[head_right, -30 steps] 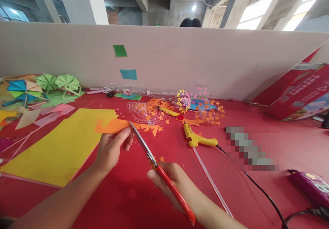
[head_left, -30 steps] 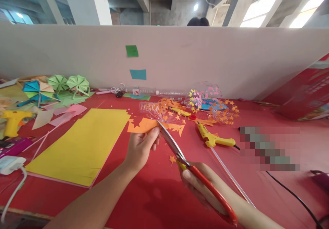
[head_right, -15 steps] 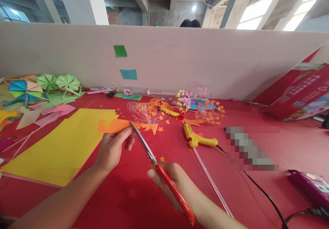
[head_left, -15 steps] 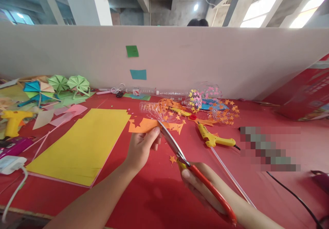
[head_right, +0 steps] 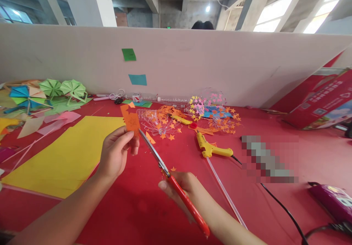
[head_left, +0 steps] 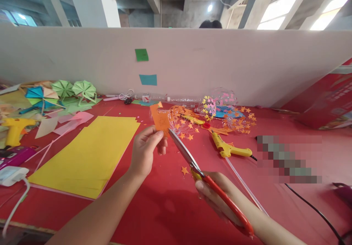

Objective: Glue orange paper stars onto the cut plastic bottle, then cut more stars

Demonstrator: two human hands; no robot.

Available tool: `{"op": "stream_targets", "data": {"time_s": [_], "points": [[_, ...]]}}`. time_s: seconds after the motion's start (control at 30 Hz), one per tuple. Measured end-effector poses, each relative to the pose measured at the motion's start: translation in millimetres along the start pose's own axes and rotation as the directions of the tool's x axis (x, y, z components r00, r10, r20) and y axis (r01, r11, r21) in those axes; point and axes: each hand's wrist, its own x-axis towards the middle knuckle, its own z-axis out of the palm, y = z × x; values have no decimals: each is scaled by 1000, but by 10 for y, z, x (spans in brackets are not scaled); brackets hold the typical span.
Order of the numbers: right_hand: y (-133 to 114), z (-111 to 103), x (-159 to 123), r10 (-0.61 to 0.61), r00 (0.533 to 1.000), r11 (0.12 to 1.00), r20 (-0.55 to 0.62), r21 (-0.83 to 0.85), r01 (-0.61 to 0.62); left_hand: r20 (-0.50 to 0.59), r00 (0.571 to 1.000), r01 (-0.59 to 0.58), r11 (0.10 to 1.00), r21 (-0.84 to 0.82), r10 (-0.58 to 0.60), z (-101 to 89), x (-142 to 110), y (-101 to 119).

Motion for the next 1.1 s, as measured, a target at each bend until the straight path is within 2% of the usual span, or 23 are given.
{"op": "stream_targets", "data": {"time_s": [0.17, 0.43, 0.6, 0.77, 1.1], "points": [[17, -18, -6, -16, 999, 1000, 40, 6, 15, -23, 999, -40, 999, 20, 40, -28, 28, 2], [71, -79, 8, -116, 989, 993, 95, -17, 118, 85, 990, -123, 989, 79, 116, -112, 66, 9], [100, -103, 18, -124, 986, 991, 107, -31, 128, 114, 983, -158, 982, 108, 145, -138, 88, 19], [75, -111, -4, -95, 988, 995, 123, -10, 97, 121, 983, -149, 983, 111, 136, -161, 92, 23], [92, -97, -5, -128, 983, 992, 133, 11, 128, 121, 988, -104, 991, 87, 93, -157, 93, 9]]}}
